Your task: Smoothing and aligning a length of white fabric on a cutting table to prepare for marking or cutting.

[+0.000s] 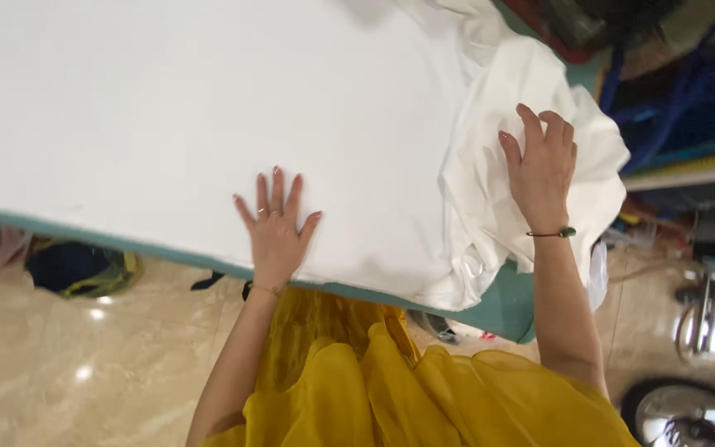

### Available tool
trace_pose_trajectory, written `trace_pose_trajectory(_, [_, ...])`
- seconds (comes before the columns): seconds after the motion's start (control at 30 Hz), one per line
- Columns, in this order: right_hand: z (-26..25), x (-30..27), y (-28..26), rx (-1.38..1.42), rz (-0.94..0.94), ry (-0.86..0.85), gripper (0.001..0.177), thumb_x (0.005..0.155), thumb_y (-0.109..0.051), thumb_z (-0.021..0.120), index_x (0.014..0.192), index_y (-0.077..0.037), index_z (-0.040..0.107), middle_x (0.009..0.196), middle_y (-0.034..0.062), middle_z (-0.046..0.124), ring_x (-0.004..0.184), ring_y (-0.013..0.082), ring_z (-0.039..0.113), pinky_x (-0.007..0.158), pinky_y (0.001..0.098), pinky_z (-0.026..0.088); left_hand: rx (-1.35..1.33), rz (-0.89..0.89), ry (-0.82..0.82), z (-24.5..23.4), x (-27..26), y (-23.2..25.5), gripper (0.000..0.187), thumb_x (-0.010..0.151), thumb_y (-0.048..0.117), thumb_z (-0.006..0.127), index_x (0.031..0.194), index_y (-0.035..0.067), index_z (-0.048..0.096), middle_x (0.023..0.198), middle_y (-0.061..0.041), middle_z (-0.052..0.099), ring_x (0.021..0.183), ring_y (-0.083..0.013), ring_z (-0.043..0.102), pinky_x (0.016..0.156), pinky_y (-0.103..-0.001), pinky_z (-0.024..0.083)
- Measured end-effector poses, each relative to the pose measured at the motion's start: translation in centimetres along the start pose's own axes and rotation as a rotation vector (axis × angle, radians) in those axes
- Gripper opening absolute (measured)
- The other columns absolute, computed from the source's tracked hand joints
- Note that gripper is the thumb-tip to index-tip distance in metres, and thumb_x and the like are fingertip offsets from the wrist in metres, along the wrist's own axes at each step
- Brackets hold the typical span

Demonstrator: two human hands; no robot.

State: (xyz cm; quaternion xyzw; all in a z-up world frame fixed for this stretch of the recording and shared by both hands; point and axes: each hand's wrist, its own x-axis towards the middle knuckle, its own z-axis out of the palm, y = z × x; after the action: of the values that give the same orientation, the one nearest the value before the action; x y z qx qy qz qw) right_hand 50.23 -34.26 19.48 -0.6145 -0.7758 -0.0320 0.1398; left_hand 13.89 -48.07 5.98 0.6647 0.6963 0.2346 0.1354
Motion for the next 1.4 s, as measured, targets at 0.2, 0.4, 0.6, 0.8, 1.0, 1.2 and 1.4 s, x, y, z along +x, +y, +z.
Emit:
trace_pose_trajectory(0.2, [5.4,0.0,-2.7,0.036,-0.209,-0.133,0.055,0.102,-0.032,0.069,0.148,-0.006,0.054,0.151,0.0298,0.043,0.138,0.0475,0.039,0.107,0.0578,0.035,0.122,-0.157,0.121,1.4,-2.2,-1.8,0.073,0.102,0.063,0.047,0.161,0.021,0.038,0.171,-0.010,0.013,0.158,-0.0337,0.006,0.119,-0.072,-0.004])
trace_pose_trajectory(0.4, [9.9,-1.7,-14.9,0.082,-0.319,-0.399,0.064,0.100,-0.042,0.062,0.153,-0.009,0.047,0.163,0.0297,0.026,0.151,0.0457,0.021,0.119,0.0603,0.023,0.133,-0.381,0.232,-1.0,-5.5,-7.5,0.074,0.104,0.064,0.043,0.162,0.019,0.034,0.172,-0.011,0.009,0.158,-0.0346,0.002,0.117,-0.075,-0.005])
trace_pose_trajectory(0.6, [13.2,-5.9,-29.9,0.242,-0.571,-0.507,0.070,0.102,-0.048,0.051,0.158,-0.009,0.036,0.166,0.0260,0.018,0.154,0.0440,0.013,0.123,0.0550,0.014,0.137,-0.490,0.240,-1.6,-8.3,-11.9,0.073,0.103,0.061,0.043,0.162,0.019,0.035,0.171,-0.009,0.009,0.156,-0.0333,0.003,0.116,-0.076,-0.005])
trace_pose_trajectory(0.8, [18.9,-4.9,-40.9,0.334,-0.526,-0.419,0.072,0.109,-0.052,0.040,0.161,-0.003,0.028,0.168,0.0297,0.010,0.156,0.0428,0.003,0.125,0.0575,0.000,-0.093,-0.394,0.241,-8.3,-14.5,-17.1,0.064,0.105,0.050,0.048,0.158,0.017,0.038,0.171,-0.013,0.018,0.159,-0.0385,0.008,0.121,-0.071,0.003])
trace_pose_trajectory(1.0, [23.7,-7.6,-52.8,0.135,-0.747,-0.456,0.073,0.108,-0.055,0.031,0.167,-0.016,0.014,0.171,0.0195,-0.005,0.156,0.0352,-0.007,0.124,0.0569,-0.009,-0.116,-0.534,0.284,-12.7,-23.8,-29.3,0.064,0.102,0.045,0.055,0.155,0.013,0.043,0.164,-0.018,0.030,0.154,-0.0414,0.019,0.118,-0.070,0.009])
trace_pose_trajectory(1.2, [22.7,-9.0,-62.1,0.216,-0.978,-0.576,0.067,0.107,-0.056,0.028,0.166,-0.027,0.015,0.172,0.0132,-0.006,0.158,0.0302,-0.007,0.129,0.0518,-0.005,-0.216,-0.730,0.271,-15.5,-30.3,-38.6,0.060,0.104,0.044,0.052,0.154,0.013,0.043,0.165,-0.019,0.032,0.154,-0.0449,0.018,0.119,-0.068,0.015])
trace_pose_trajectory(1.4, [21.3,1.5,-63.9,0.195,-0.519,-0.487,0.067,0.110,-0.051,0.032,0.164,-0.012,0.026,0.170,0.0204,-0.002,0.158,0.0369,-0.004,0.127,0.0535,-0.004,-0.308,-0.700,0.226,-16.2,-28.1,-41.4,0.064,0.103,0.045,0.051,0.156,0.011,0.038,0.165,-0.020,0.028,0.154,-0.0449,0.015,0.119,-0.066,0.012])
